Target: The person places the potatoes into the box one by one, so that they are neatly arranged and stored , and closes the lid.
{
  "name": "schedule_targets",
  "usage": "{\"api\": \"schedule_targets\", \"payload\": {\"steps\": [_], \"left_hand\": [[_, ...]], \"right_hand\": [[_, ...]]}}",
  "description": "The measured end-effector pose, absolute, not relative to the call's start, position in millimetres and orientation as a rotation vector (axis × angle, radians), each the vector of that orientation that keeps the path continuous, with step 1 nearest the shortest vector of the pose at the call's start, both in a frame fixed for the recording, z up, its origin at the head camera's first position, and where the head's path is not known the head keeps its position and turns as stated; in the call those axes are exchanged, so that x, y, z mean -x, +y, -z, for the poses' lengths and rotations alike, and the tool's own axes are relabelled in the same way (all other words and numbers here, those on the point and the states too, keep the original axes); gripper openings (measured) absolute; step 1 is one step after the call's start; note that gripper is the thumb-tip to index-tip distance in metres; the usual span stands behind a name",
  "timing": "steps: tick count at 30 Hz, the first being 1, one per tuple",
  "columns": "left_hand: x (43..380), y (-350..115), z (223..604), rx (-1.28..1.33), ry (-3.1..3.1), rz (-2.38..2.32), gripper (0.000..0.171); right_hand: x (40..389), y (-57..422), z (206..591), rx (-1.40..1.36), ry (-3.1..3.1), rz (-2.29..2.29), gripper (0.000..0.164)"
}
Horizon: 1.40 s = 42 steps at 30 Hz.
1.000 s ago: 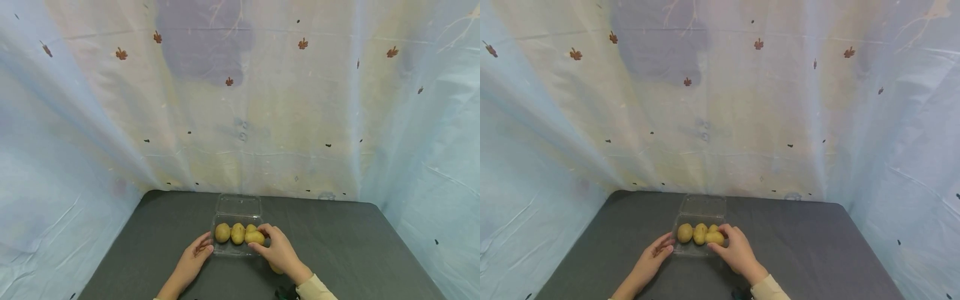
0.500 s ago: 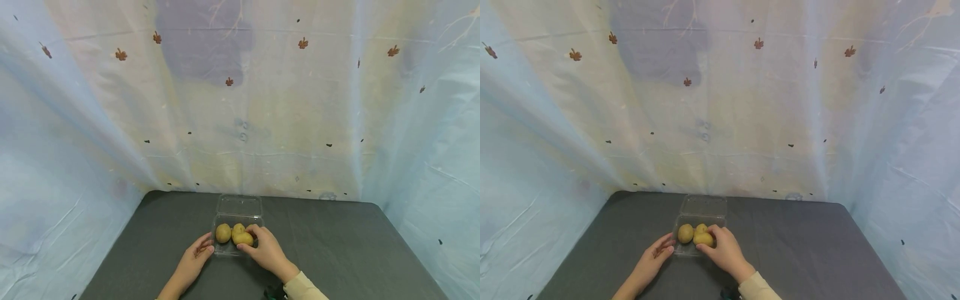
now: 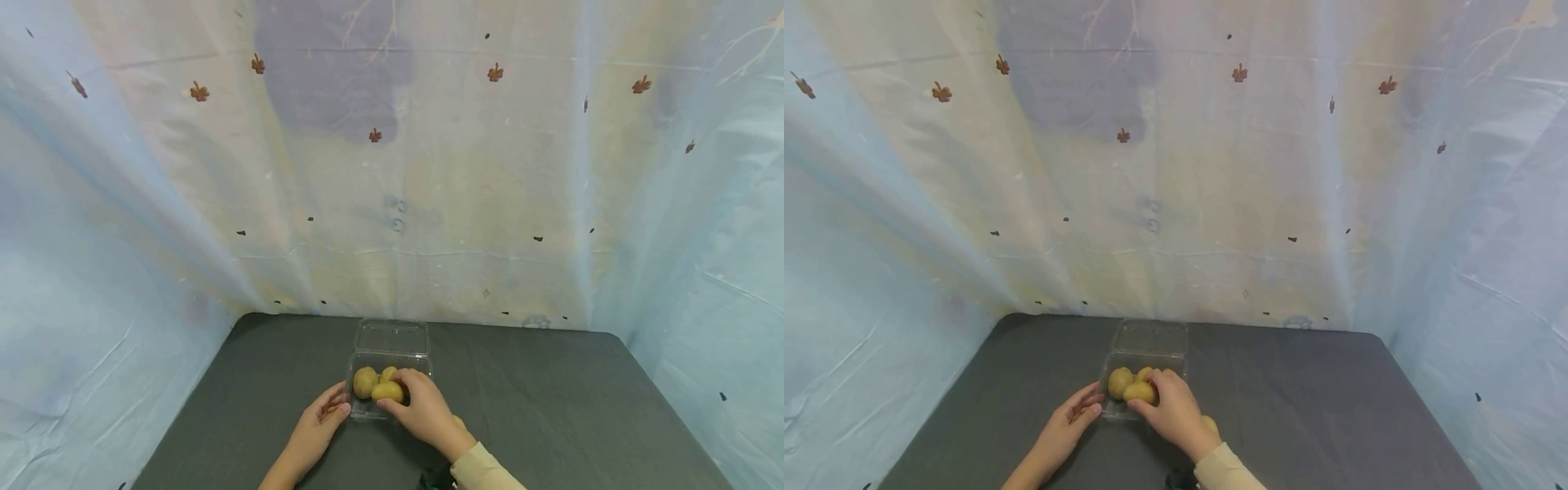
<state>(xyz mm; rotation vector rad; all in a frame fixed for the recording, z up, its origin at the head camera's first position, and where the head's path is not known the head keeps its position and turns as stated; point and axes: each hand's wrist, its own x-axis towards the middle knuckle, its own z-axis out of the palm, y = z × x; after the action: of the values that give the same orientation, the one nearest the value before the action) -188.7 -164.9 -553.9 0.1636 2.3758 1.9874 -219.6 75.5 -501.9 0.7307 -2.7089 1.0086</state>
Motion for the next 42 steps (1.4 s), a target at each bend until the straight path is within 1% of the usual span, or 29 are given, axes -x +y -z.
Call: {"api": "schedule_targets", "payload": {"steps": [6, 14, 27, 42], "left_hand": [[188.7, -163.9, 552.5, -0.152, 2.38, -1.982, 0.055], [187.9, -164.2, 551.5, -0.149, 2.382, -1.989, 0.056], [189.1, -164.2, 554.2, -0.15, 2.37, -1.996, 0.056], [188.8, -164.0, 553.8, -0.15, 2.376, -1.987, 0.056]], "right_hand": [[219.7, 71.7, 502.5, -0.713, -2.711, -1.005, 0.04], [221.0, 68.6, 501.4, -0.731, -2.746, -1.017, 0.047], [221.0, 66.1, 494.5, -0.768, -2.78, -1.031, 0.05], [224.8, 65.8, 495.0, -0.772, -2.816, -1.025, 0.048]]}}
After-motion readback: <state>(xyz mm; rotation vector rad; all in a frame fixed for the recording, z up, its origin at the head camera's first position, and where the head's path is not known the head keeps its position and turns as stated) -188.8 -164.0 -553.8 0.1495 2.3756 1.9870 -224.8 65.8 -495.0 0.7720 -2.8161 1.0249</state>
